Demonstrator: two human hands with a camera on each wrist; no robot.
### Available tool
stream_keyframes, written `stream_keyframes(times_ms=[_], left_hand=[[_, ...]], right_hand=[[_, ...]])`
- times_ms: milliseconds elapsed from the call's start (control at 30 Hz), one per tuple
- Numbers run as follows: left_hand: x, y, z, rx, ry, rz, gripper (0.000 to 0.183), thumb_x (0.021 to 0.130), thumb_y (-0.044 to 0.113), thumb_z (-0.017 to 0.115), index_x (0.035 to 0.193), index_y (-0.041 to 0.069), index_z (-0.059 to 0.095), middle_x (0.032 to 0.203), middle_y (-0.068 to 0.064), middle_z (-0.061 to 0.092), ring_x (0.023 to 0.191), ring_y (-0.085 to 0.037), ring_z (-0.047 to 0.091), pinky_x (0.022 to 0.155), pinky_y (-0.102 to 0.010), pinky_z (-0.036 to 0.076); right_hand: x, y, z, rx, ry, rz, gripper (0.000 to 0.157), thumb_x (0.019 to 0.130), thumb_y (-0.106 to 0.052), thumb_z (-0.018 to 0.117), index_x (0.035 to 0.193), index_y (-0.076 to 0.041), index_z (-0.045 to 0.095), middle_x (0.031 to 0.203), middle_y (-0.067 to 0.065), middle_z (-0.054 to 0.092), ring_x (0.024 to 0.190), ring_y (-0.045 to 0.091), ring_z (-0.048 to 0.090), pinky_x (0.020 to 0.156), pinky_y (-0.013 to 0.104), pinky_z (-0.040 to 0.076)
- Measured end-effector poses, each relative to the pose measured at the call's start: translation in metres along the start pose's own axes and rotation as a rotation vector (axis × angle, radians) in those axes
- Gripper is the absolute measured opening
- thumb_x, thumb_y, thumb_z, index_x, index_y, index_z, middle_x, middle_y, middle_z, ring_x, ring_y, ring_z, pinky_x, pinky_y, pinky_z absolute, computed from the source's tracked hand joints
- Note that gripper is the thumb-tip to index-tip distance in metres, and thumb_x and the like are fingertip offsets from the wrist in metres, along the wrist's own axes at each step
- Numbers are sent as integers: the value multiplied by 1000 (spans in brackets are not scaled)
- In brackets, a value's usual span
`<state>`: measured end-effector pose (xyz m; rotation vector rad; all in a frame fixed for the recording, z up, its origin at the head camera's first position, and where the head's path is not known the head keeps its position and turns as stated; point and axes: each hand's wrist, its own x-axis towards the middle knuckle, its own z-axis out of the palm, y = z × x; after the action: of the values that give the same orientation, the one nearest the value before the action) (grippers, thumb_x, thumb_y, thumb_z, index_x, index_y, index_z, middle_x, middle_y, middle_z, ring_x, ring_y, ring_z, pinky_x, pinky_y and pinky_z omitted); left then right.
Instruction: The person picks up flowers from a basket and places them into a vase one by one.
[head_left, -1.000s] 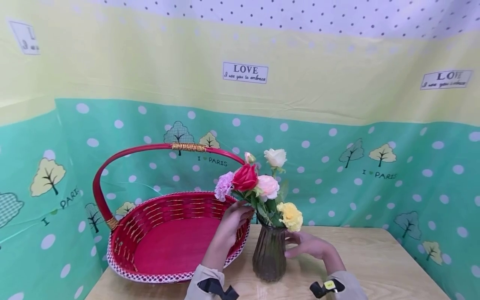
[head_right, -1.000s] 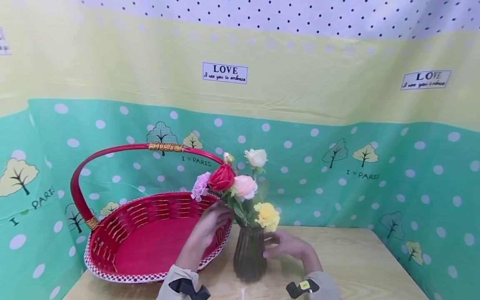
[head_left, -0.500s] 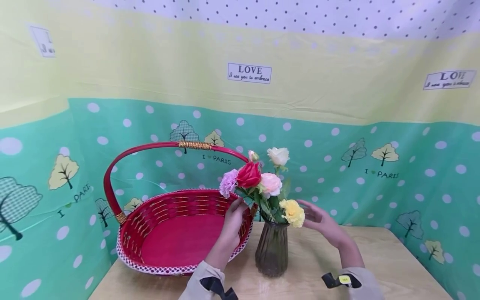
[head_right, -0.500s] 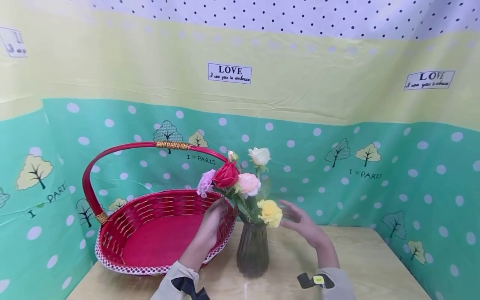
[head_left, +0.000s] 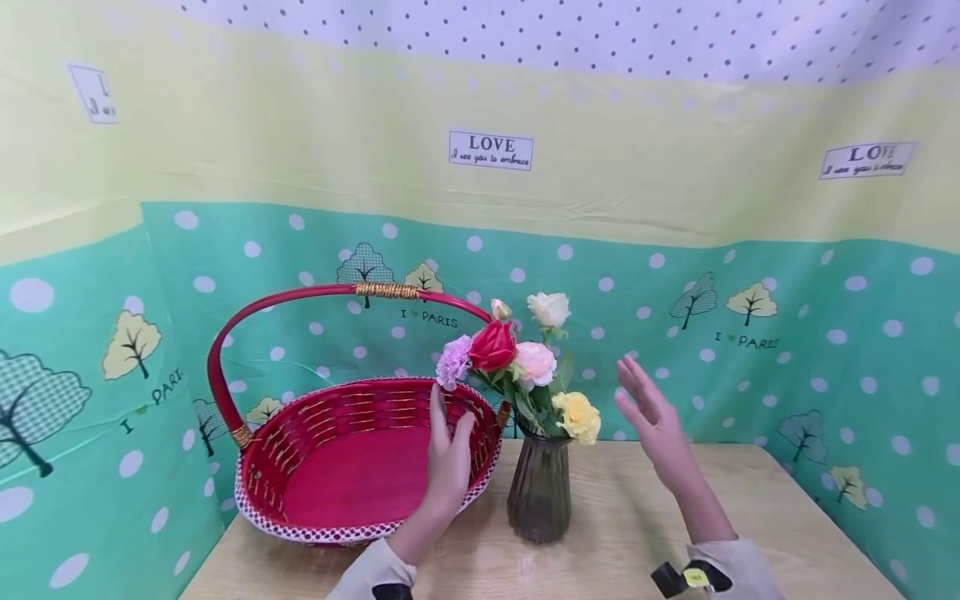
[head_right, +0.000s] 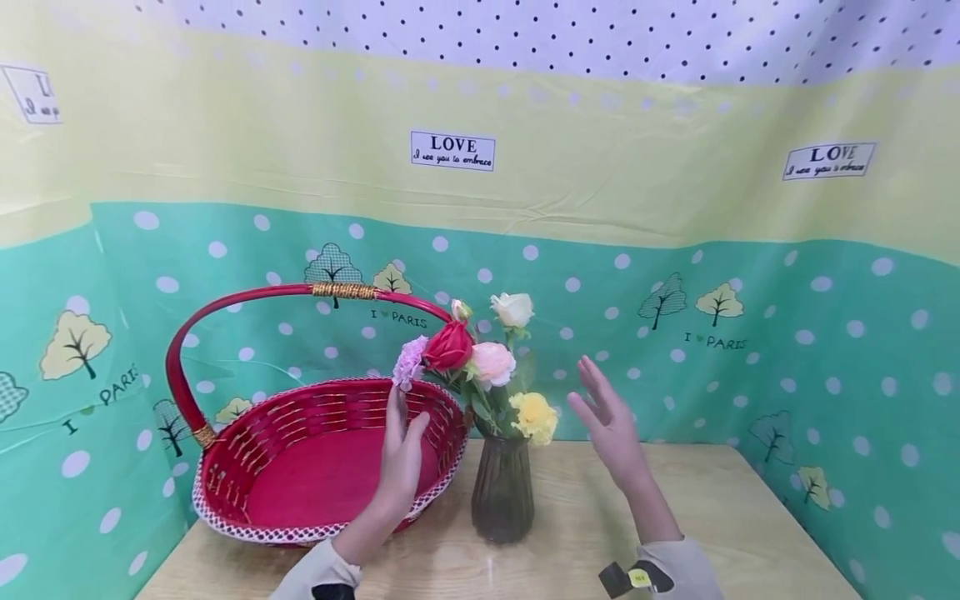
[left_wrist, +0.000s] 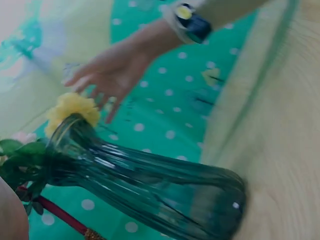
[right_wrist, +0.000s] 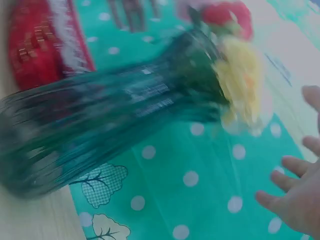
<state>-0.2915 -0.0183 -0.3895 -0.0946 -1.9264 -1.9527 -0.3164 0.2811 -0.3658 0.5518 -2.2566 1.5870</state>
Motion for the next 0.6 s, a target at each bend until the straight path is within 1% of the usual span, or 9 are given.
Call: stream_keyframes(times_ms=[67, 133, 200, 233, 300, 367, 500, 567, 600], left_hand=[[-8, -2, -5, 64, -58, 62, 76, 105, 29, 53, 165, 25, 7, 173, -2, 12, 159, -29, 13, 128, -56, 17], [-16, -3, -10, 121, -126, 116, 79, 105, 32, 55, 165, 26, 5, 173, 2, 9, 159, -26, 11, 128, -55, 17], [-22, -4, -15, 187, -202, 164, 81, 104, 36, 56, 165, 29, 3, 173, 5, 6, 160, -25, 8, 127, -57, 16], [-25, -5, -17, 225, -239, 191, 82, 103, 38, 57, 164, 30, 3, 173, 5, 5, 160, -25, 7, 127, -58, 17], [-30, -6, -22, 324, -309, 245, 84, 101, 43, 59, 164, 33, 4, 173, 6, 3, 160, -26, 6, 125, -62, 17], [-33, -8, -26, 427, -370, 322, 85, 99, 45, 60, 164, 34, 6, 173, 5, 4, 160, -27, 6, 124, -65, 17], [-37, -15, -34, 614, -457, 492, 90, 94, 50, 63, 164, 31, 9, 172, 0, 7, 159, -31, 10, 123, -65, 19], [-37, -19, -37, 682, -485, 566, 93, 92, 52, 65, 165, 28, 11, 172, -3, 10, 158, -32, 14, 122, -65, 22], [-37, -20, -39, 708, -500, 585, 95, 91, 54, 65, 165, 27, 12, 172, -3, 12, 158, -32, 16, 122, -64, 23]], right_hand=[[-8, -8, 5, -53, 7, -45, 65, 107, -24, 53, 162, -37, 20, 170, -4, 23, 156, 26, 24, 118, 20, 36], [-16, -16, 11, -118, 6, -93, 71, 105, -19, 57, 162, -36, 19, 170, -10, 19, 157, 18, 20, 124, 44, 33], [-25, -22, 18, -189, -1, -157, 79, 100, -16, 63, 163, -32, 18, 171, -11, 15, 156, 10, 16, 119, 68, 26], [-29, -24, 22, -218, -12, -197, 83, 97, -14, 67, 164, -29, 18, 171, -10, 13, 156, 8, 14, 114, 76, 24], [-36, -28, 30, -267, -43, -295, 89, 92, -13, 73, 164, -20, 21, 172, -3, 12, 157, 7, 11, 109, 82, 23], [-43, -31, 38, -314, -81, -403, 91, 88, -20, 76, 162, -12, 24, 172, 6, 14, 159, 13, 9, 112, 79, 22], [-53, -31, 52, -431, -124, -649, 87, 90, -47, 72, 156, -2, 36, 166, 20, 26, 158, 26, 18, 127, 53, 18], [-58, -30, 58, -478, -136, -759, 86, 92, -56, 66, 152, 1, 41, 163, 24, 31, 157, 30, 23, 131, 41, 11], [-61, -29, 60, -498, -143, -810, 86, 93, -57, 64, 151, 3, 43, 161, 25, 33, 156, 32, 25, 131, 38, 11]])
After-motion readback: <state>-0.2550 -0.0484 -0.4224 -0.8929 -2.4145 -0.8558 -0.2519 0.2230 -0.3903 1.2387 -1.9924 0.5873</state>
